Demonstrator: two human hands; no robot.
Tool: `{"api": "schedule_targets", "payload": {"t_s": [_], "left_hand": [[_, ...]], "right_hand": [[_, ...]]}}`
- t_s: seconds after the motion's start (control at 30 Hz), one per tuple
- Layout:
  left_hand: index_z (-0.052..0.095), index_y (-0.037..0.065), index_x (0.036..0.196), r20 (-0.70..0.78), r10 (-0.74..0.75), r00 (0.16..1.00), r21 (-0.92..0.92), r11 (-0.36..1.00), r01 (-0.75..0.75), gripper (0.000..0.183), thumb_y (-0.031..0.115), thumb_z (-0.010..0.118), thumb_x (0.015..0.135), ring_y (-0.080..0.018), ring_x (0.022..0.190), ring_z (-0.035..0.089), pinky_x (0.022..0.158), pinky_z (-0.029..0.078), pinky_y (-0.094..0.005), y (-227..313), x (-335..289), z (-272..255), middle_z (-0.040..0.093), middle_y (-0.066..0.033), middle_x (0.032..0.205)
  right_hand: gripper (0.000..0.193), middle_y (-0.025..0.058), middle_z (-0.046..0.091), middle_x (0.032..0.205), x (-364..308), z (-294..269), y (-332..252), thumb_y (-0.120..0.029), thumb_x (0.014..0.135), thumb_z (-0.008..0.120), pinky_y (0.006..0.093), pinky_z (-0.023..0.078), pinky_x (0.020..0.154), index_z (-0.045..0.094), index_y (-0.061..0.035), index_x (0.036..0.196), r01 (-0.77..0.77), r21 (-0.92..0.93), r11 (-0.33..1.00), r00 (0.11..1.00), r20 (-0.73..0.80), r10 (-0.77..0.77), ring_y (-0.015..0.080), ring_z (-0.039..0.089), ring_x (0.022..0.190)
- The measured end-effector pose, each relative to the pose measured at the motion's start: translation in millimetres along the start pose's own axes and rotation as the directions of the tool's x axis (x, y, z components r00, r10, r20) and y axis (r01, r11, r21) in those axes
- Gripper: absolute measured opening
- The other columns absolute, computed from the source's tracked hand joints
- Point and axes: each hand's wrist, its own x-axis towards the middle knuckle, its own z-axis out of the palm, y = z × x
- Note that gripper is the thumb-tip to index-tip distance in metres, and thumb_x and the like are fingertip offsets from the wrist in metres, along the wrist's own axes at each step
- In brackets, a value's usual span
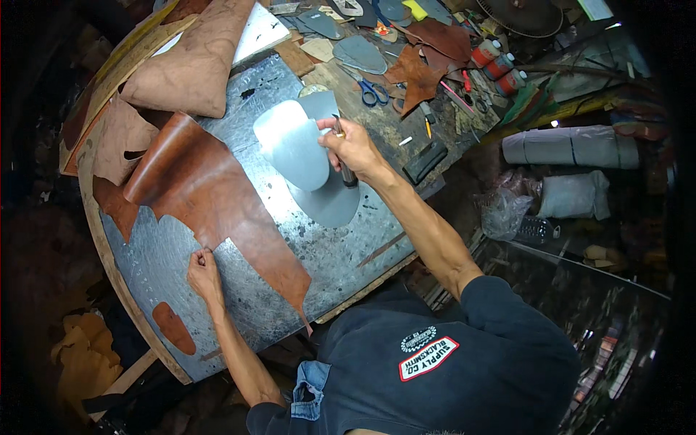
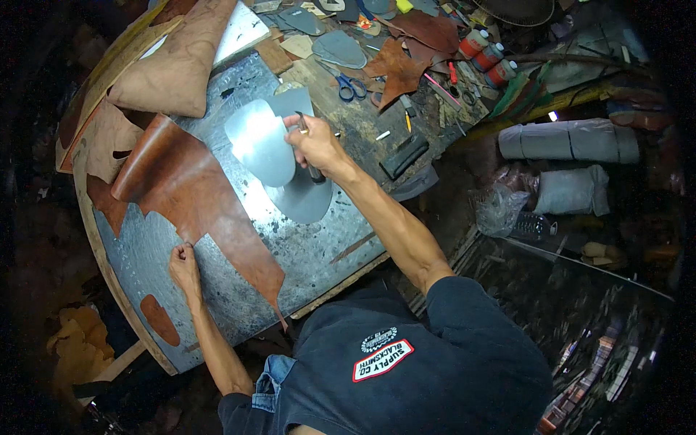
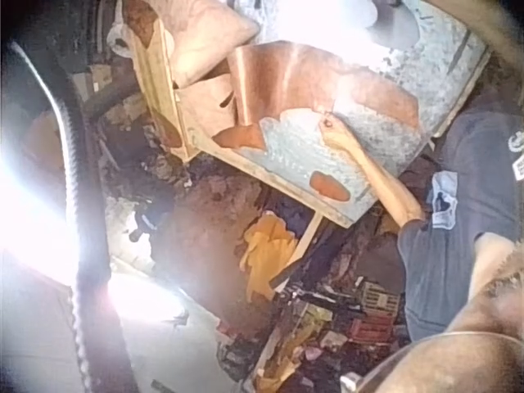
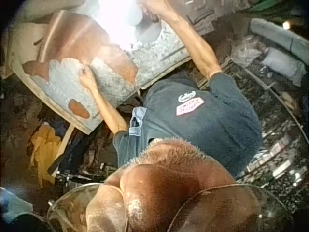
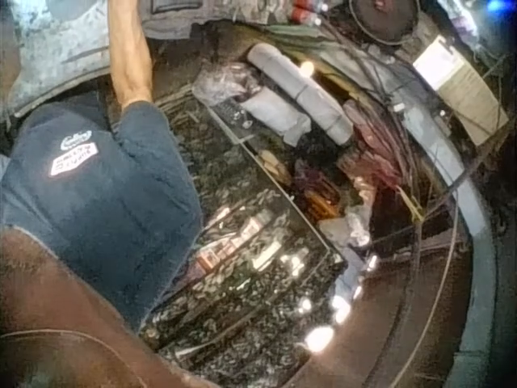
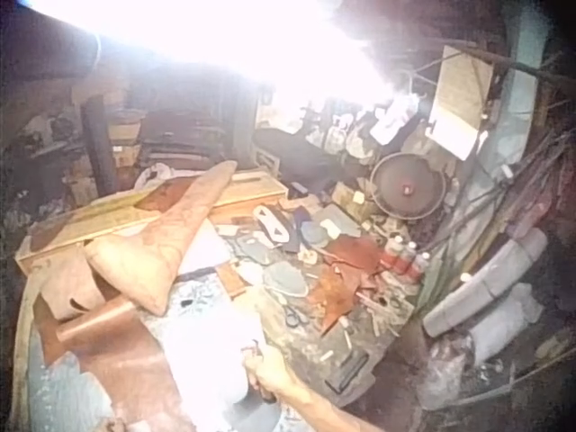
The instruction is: Use a template and a cutting tool to cut shoe component patterns from a large piece of leather.
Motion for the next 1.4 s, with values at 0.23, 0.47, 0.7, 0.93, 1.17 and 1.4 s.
{"api": "schedule_targets", "payload": {"t_s": [0.23, 0.47, 0.7, 0.93, 1.17, 1.4], "left_hand": [[0.067, 0.002, 0.091, -0.071, 0.018, 0.997, 0.066, 0.998, -0.013, 0.026, 0.028, 0.062, 0.088, -0.0254, 0.065, 0.061, 0.063, 0.047, -0.0382, -2, -11, 12, 0.066, -0.0127, 0.073], [0.066, 0.002, 0.088, -0.212, 0.229, 0.950, 0.185, 0.964, -0.191, 0.022, 0.023, 0.061, 0.090, -0.0295, 0.062, 0.059, 0.060, 0.046, -0.0419, -9, -5, 28, 0.063, -0.0139, 0.071], [0.064, 0.002, 0.082, -0.280, 0.295, 0.913, 0.157, 0.953, -0.259, 0.014, 0.016, 0.064, 0.086, -0.0304, 0.059, 0.056, 0.058, 0.043, -0.0431, -15, -4, 30, 0.060, -0.0129, 0.066], [0.064, 0.004, 0.083, -0.240, 0.239, 0.941, 0.178, 0.964, -0.199, 0.014, 0.016, 0.064, 0.087, -0.0294, 0.061, 0.056, 0.060, 0.043, -0.0422, -14, -15, 27, 0.060, -0.0116, 0.067], [0.063, 0.001, 0.082, -0.204, 0.165, 0.965, 0.134, 0.981, -0.140, 0.016, 0.016, 0.063, 0.087, -0.0285, 0.058, 0.055, 0.056, 0.043, -0.0418, -5, -6, 26, 0.060, -0.0122, 0.067], [0.065, 0.000, 0.087, -0.223, 0.144, 0.964, 0.175, 0.979, -0.106, 0.017, 0.017, 0.063, 0.088, -0.0308, 0.063, 0.060, 0.060, 0.046, -0.0425, -6, -8, 28, 0.064, -0.0154, 0.073]], "right_hand": [[0.033, 0.0019, 0.056, 0.074, -7, -28, 16, -0.009, 0.089, 0.061, 0.0241, 0.042, 0.041, 0.056, 0.0047, 0.118, -0.044, 0.060, 0.997, 0.998, -0.040, 0.047, 0.0075, 0.050, 0.050], [0.032, 0.0010, 0.058, 0.078, -44, 0, 26, -0.012, 0.092, 0.058, 0.0219, 0.041, 0.044, 0.056, -0.0005, 0.123, -0.164, -0.114, 0.980, 0.979, 0.105, 0.176, 0.0042, 0.050, 0.052], [0.033, 0.0217, 0.065, 0.108, -2, -31, 40, -0.015, 0.089, 0.060, 0.0408, 0.049, 0.088, 0.061, 0.0024, 0.117, 0.112, -0.530, 0.840, 0.957, -0.169, -0.234, 0.0361, 0.063, 0.100], [0.036, 0.0201, 0.068, 0.100, 50, -46, 44, -0.017, 0.085, 0.062, 0.0410, 0.051, 0.084, 0.062, -0.0007, 0.117, -0.156, -0.625, 0.764, 0.970, -0.243, 0.000, 0.0347, 0.066, 0.094], [0.042, 0.0237, 0.063, 0.116, 51, 0, 31, -0.009, 0.085, 0.055, 0.0418, 0.048, 0.091, 0.054, -0.0005, 0.127, 0.151, -0.500, 0.853, 0.936, -0.205, -0.286, 0.0379, 0.061, 0.106], [0.044, 0.0227, 0.061, 0.114, 64, 63, -14, -0.008, 0.085, 0.054, 0.0459, 0.050, 0.089, 0.053, 0.0002, 0.128, 0.260, -0.565, 0.783, 0.916, -0.113, -0.386, 0.0392, 0.061, 0.102]]}}
